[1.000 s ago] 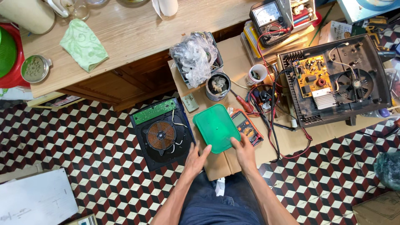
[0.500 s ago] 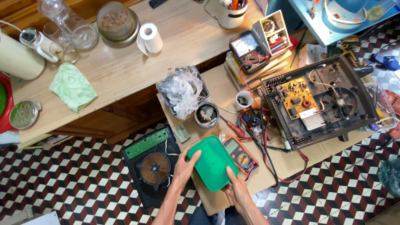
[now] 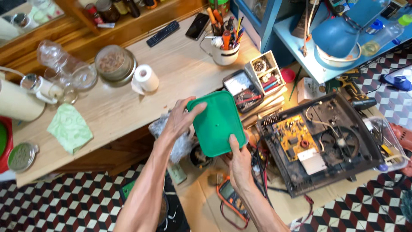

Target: The person opens and closes a green plastic container, then moves it to a blue shelf. They open a yellow box of components and repeatedly pick up small electronic parts, holding them under a desk lamp to view them closely.

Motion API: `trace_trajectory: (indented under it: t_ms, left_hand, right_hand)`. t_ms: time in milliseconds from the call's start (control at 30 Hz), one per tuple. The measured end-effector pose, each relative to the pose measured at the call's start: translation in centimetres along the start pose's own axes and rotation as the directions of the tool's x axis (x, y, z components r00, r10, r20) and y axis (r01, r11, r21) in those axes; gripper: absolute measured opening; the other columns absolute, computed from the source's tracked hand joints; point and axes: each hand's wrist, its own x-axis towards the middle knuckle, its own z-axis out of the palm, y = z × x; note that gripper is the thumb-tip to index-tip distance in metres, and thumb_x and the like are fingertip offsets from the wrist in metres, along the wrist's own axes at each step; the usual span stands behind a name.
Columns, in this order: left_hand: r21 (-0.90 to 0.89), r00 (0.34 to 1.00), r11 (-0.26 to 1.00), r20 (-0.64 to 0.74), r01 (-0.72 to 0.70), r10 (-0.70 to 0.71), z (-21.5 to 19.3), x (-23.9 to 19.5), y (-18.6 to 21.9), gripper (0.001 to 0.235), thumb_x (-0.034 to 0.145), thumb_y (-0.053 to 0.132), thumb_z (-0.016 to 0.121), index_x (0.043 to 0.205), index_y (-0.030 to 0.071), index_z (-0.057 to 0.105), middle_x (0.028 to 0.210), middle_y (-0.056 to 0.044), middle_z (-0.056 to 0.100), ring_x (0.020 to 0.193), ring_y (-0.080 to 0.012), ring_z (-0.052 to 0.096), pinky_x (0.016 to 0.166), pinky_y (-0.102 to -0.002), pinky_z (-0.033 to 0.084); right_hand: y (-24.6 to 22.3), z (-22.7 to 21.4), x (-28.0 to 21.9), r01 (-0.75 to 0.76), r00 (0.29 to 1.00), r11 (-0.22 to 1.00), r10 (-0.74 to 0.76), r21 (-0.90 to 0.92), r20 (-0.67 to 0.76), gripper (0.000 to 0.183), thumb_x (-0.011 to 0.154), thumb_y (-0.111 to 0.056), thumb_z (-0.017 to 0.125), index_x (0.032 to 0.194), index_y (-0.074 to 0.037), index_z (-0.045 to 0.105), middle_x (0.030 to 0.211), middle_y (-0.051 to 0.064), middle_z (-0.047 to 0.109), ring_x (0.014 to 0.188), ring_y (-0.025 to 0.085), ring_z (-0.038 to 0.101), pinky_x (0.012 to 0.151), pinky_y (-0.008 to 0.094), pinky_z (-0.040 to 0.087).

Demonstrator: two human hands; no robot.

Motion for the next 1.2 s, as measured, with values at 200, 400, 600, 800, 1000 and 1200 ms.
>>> trace_trajectory:
  t_ms: [200,400,600,800,1000,1200]
  left_hand:
    - [0.076,0.985,0.985,0.071,0.155,-0.160,2.4,9.8,-2.5,0.093,0.068,0.069,0.078,0.129,0.001,0.061,0.131,-0.020,0.063,0.117,-0.0293,0.065,0.094,-0.041,0.055]
    - [0.079,0.934,0.977,0.286,0.200,-0.214,3.5,12.0,-5.3,0.082,0.067,0.075,0.070,0.108,0.004,0.078,0.100,-0.016,0.082,0.097,-0.0299,0.078,0.085,-0.043,0.058]
    - [0.483,0.862,0.847,0.310,0.220,-0.401,4.7,15.0,-7.6,0.080,0.066,0.080,0.066,0.114,0.017,0.079,0.108,-0.011,0.078,0.110,-0.0325,0.072,0.094,-0.045,0.054]
    - [0.628,0.958,0.777,0.202,0.033,-0.204,5.3,13.6,-6.3,0.098,0.078,0.071,0.071,0.147,0.006,0.046,0.130,-0.024,0.063,0.120,-0.0424,0.061,0.097,-0.051,0.052]
    - [0.343,0.885,0.876,-0.197,-0.340,0.421,8.8,1.5,-1.6,0.066,0.091,0.029,0.076,0.141,-0.005,0.052,0.134,-0.030,0.062,0.122,-0.0460,0.060,0.102,-0.050,0.048]
    - [-0.178,0.946,0.945,0.126,-0.275,0.299,14.7,-19.9,0.9,0.035,0.090,0.019,0.072,0.122,0.007,0.070,0.114,-0.013,0.078,0.102,-0.0241,0.077,0.086,-0.035,0.058]
  right_hand:
    - [1.1,0.5,9.4,-0.015,0.996,0.999,0.011,-0.048,-0.085,0.049,0.094,-0.039,0.064,0.132,-0.009,0.059,0.120,0.005,0.069,0.102,0.016,0.068,0.084,0.034,0.059]
    - [4.1,-1.9,14.4,-0.164,0.973,0.967,0.126,-0.193,-0.193,0.050,0.096,-0.043,0.064,0.128,-0.004,0.064,0.105,0.008,0.068,0.087,0.016,0.062,0.072,0.031,0.052]
    - [6.6,-3.3,18.2,-0.305,0.925,0.942,0.258,-0.143,-0.278,0.050,0.095,-0.045,0.060,0.131,-0.010,0.057,0.116,0.009,0.069,0.095,0.019,0.067,0.076,0.033,0.055]
    - [7.2,-1.9,17.2,-0.406,0.872,0.911,0.409,0.068,-0.268,0.054,0.097,-0.036,0.060,0.143,-0.015,0.044,0.137,0.018,0.058,0.108,0.024,0.061,0.090,0.041,0.056]
    - [6.1,-8.0,7.3,-0.290,0.954,0.933,0.263,-0.214,-0.147,0.070,0.094,-0.028,0.067,0.153,-0.012,0.032,0.142,0.007,0.057,0.119,0.018,0.065,0.101,0.031,0.054]
    - [3.6,-22.1,-10.6,-0.339,0.910,0.894,0.231,-0.294,-0.345,0.053,0.093,-0.027,0.065,0.139,0.001,0.059,0.116,0.014,0.073,0.099,0.023,0.074,0.088,0.034,0.058]
